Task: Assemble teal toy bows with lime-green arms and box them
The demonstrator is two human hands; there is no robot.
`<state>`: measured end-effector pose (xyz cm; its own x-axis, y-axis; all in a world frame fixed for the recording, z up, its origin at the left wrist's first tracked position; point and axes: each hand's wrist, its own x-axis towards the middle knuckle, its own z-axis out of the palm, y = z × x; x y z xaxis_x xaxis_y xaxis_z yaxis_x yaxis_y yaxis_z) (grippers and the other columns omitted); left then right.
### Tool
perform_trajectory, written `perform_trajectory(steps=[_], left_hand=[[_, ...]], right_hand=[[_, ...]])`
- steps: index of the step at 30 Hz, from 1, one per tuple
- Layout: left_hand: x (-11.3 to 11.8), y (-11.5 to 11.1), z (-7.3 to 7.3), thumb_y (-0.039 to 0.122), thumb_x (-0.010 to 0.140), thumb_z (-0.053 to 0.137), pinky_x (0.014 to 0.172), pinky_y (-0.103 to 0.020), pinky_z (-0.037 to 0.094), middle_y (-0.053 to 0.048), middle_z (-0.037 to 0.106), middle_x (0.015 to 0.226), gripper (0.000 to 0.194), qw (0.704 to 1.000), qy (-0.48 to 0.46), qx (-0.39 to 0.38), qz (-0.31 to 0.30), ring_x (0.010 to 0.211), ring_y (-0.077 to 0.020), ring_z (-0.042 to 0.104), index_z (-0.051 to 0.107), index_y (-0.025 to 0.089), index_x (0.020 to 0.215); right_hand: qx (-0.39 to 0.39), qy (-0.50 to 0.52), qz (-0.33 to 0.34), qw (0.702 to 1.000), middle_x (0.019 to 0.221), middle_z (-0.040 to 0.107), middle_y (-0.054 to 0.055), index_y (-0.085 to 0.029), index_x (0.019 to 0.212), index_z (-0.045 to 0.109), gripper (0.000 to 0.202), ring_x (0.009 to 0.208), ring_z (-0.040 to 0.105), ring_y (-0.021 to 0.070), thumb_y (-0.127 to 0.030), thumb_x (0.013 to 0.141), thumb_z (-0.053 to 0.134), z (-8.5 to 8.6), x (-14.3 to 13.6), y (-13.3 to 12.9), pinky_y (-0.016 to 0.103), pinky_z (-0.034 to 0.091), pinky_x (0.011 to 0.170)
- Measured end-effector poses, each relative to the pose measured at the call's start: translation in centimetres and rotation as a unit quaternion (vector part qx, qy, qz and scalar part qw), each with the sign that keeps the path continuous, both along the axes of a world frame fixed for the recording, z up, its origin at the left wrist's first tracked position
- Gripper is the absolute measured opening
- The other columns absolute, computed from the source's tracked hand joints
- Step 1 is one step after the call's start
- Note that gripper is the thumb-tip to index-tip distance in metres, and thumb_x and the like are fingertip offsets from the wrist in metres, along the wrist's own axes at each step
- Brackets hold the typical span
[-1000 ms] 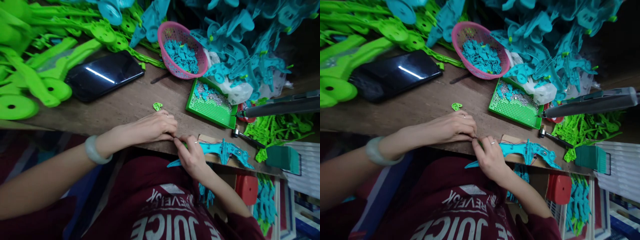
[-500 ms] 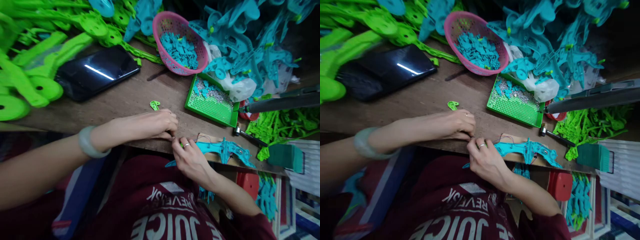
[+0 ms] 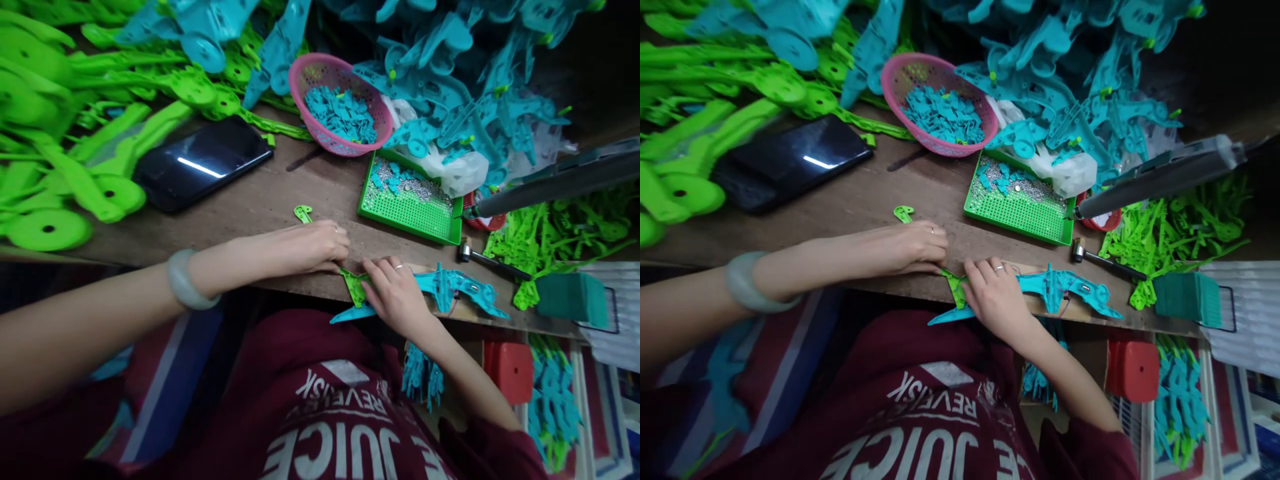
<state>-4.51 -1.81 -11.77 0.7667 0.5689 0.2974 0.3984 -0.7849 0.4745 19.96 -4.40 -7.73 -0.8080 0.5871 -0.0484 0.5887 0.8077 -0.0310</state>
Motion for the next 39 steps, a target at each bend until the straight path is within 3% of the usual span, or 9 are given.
perform_trajectory(steps=[4,7,11,15,19,25,31,36,39], left_hand=[[0.0,-0.8,0.3,0.023,0.095,0.064,0.076,-0.032,0.042,-0.002,0.066,0.077,0.019,0.998,0.039,0.042,0.024,0.076,-0.0183,0.06,0.062,0.02,0.076],[-0.1,-1.8,0.5,0.024,0.098,0.059,0.083,-0.034,0.043,-0.002,0.068,0.083,0.015,0.995,0.064,0.063,0.052,0.08,-0.019,0.061,0.064,0.02,0.085],[-0.1,-2.4,0.6,0.025,0.098,0.059,0.085,-0.034,0.044,-0.004,0.07,0.088,0.009,0.993,0.062,0.059,0.077,0.084,-0.0201,0.061,0.065,0.019,0.095],[-0.1,-2.3,0.6,0.028,0.097,0.062,0.081,-0.032,0.043,-0.003,0.07,0.086,0.01,0.993,0.063,0.046,0.089,0.083,-0.0198,0.061,0.064,0.019,0.097],[-0.3,-2.1,0.5,0.029,0.1,0.055,0.083,-0.033,0.042,-0.002,0.07,0.085,0.016,0.991,0.083,0.085,0.052,0.082,-0.0192,0.06,0.067,0.021,0.095],[-0.3,-2.6,0.4,0.028,0.104,0.046,0.084,-0.035,0.043,-0.003,0.069,0.083,0.026,0.982,0.108,0.152,0.042,0.08,-0.0179,0.06,0.07,0.021,0.095],[0.5,-5.0,0.3,0.012,0.101,0.044,0.083,-0.036,0.048,-0.008,0.074,0.101,0.026,0.964,0.084,0.237,0.084,0.094,-0.0214,0.064,0.069,0.017,0.105],[1.2,-6.3,0.2,0.008,0.097,0.048,0.081,-0.038,0.051,-0.01,0.074,0.099,0.025,0.956,0.101,0.247,0.123,0.087,-0.023,0.063,0.069,0.016,0.109],[1.3,-6.1,0.1,0.011,0.098,0.048,0.079,-0.037,0.05,-0.008,0.072,0.095,0.025,0.957,0.094,0.246,0.125,0.084,-0.0224,0.062,0.069,0.018,0.112]], right_hand=[[-0.087,-0.024,-0.001,0.996,0.096,0.066,0.011,-0.013,0.107,0.066,0.025,0.098,0.053,0.0278,-0.034,0.101,0.053,0.8,0.0,1.6,0.038,0.044,0.083],[-0.107,-0.034,0.017,0.993,0.094,0.062,0.01,-0.014,0.094,0.063,0.019,0.092,0.054,0.0236,-0.028,0.101,0.053,1.1,-0.2,2.3,0.033,0.042,0.078],[-0.072,-0.033,0.014,0.997,0.095,0.061,0.009,-0.014,0.099,0.061,0.016,0.084,0.055,0.0195,-0.014,0.102,0.045,0.9,-0.7,1.8,0.03,0.04,0.074],[-0.037,-0.042,0.01,0.998,0.093,0.063,0.009,-0.014,0.1,0.061,0.016,0.085,0.056,0.021,-0.016,0.103,0.045,1.1,-0.9,0.8,0.031,0.04,0.073],[-0.041,-0.037,0.008,0.998,0.092,0.062,0.008,-0.015,0.098,0.063,0.017,0.08,0.055,0.0188,-0.016,0.103,0.047,1.4,-0.7,-1.0,0.028,0.038,0.064],[0.013,-0.006,0.047,0.999,0.095,0.064,0.01,-0.015,0.103,0.065,0.016,0.089,0.058,0.0205,-0.013,0.101,0.049,-0.5,-0.2,-3.9,0.027,0.043,0.062],[0.057,0.094,0.046,0.993,0.088,0.064,0.009,-0.011,0.117,0.064,0.025,0.088,0.059,0.0189,-0.012,0.103,0.043,-2.3,2.1,-3.4,0.026,0.047,0.066],[0.054,0.082,0.111,0.989,0.088,0.065,0.009,-0.012,0.113,0.065,0.024,0.087,0.059,0.0193,-0.014,0.103,0.043,-2.1,3.6,-2.5,0.027,0.045,0.062],[0.024,0.064,0.11,0.992,0.091,0.065,0.009,-0.014,0.107,0.065,0.021,0.088,0.058,0.0188,-0.015,0.103,0.044,-1.7,3.5,-2.2,0.027,0.044,0.062]])
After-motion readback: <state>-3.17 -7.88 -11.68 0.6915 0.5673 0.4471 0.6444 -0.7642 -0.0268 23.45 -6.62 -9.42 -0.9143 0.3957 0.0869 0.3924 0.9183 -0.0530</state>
